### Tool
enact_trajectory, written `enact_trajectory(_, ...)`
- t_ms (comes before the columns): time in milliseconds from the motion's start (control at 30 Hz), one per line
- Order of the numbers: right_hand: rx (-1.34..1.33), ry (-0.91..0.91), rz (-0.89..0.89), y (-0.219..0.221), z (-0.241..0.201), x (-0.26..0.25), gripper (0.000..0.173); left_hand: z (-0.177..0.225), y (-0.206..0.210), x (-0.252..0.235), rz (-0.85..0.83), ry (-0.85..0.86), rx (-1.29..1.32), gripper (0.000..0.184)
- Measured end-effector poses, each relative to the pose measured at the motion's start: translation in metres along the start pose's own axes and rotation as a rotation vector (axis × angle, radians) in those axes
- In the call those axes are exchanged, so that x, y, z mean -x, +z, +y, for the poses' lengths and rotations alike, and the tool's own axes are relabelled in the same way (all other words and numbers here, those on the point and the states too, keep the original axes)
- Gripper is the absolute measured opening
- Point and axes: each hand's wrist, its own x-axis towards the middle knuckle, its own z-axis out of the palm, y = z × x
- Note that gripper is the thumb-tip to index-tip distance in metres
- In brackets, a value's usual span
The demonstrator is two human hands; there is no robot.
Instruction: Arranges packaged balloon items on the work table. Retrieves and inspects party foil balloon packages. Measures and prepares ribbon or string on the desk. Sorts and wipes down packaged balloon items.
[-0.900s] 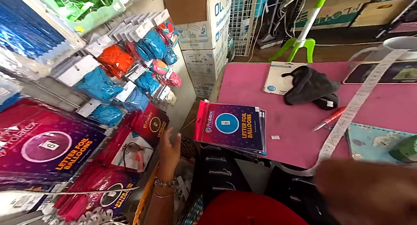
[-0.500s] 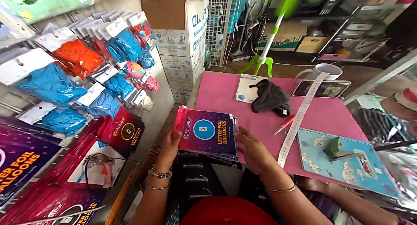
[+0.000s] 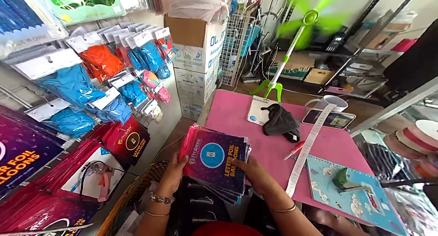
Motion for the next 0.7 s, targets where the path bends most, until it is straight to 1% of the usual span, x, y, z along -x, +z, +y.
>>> enact_trajectory(67,0.124,-0.108,0.078,0.002,0.006,-0.004,0.035,0.002,-0.003,0.006,0.010,-0.093,0.186,0.044)
enact_trajectory(100,0.128,-0.146,0.106,0.001,0.010,-0.005,0.039,0.002,-0.004,0.009,-0.007,-0.121,0.319,0.039)
enact_trajectory(133,0.108,-0.171,0.125,0.002,0.012,-0.006,0.040,-0.001,-0.006,0.013,-0.040,-0.124,0.474,0.040)
enact_trajectory(200,0.036,-0.205,0.160,0.006,0.014,-0.003,0.039,-0.015,-0.002,0.021,-0.099,-0.063,0.749,0.070)
enact_trajectory(233,-0.010,-0.208,0.165,0.009,0.016,-0.002,0.038,-0.023,0.003,0.027,-0.120,-0.020,0.822,0.083)
enact_trajectory(300,-0.105,-0.198,0.156,0.015,0.020,-0.001,0.041,-0.035,0.016,0.039,-0.143,0.016,0.860,0.096)
enact_trajectory(333,-0.125,-0.208,0.163,0.017,0.023,-0.001,0.044,-0.039,0.021,0.044,-0.147,0.004,0.833,0.096)
enact_trajectory(367,-0.135,-0.223,0.171,0.019,0.025,0.001,0.047,-0.043,0.027,0.047,-0.139,-0.008,0.819,0.088)
enact_trajectory(433,-0.167,-0.279,0.190,0.025,0.030,0.005,0.048,-0.046,0.036,0.054,-0.101,-0.051,0.852,0.054)
enact_trajectory(467,-0.183,-0.317,0.197,0.028,0.032,0.008,0.047,-0.047,0.040,0.057,-0.089,-0.076,0.875,0.045)
enact_trajectory(567,-0.214,-0.445,0.156,0.035,0.035,0.014,0.047,-0.048,0.048,0.068,-0.102,-0.129,0.927,0.032)
enact_trajectory(633,-0.184,-0.553,0.044,0.034,0.038,0.020,0.047,-0.046,0.049,0.073,-0.083,-0.159,0.940,0.028)
enact_trajectory(700,-0.111,-0.705,-0.118,0.029,0.039,0.025,0.044,-0.043,0.046,0.080,-0.117,-0.152,0.969,0.029)
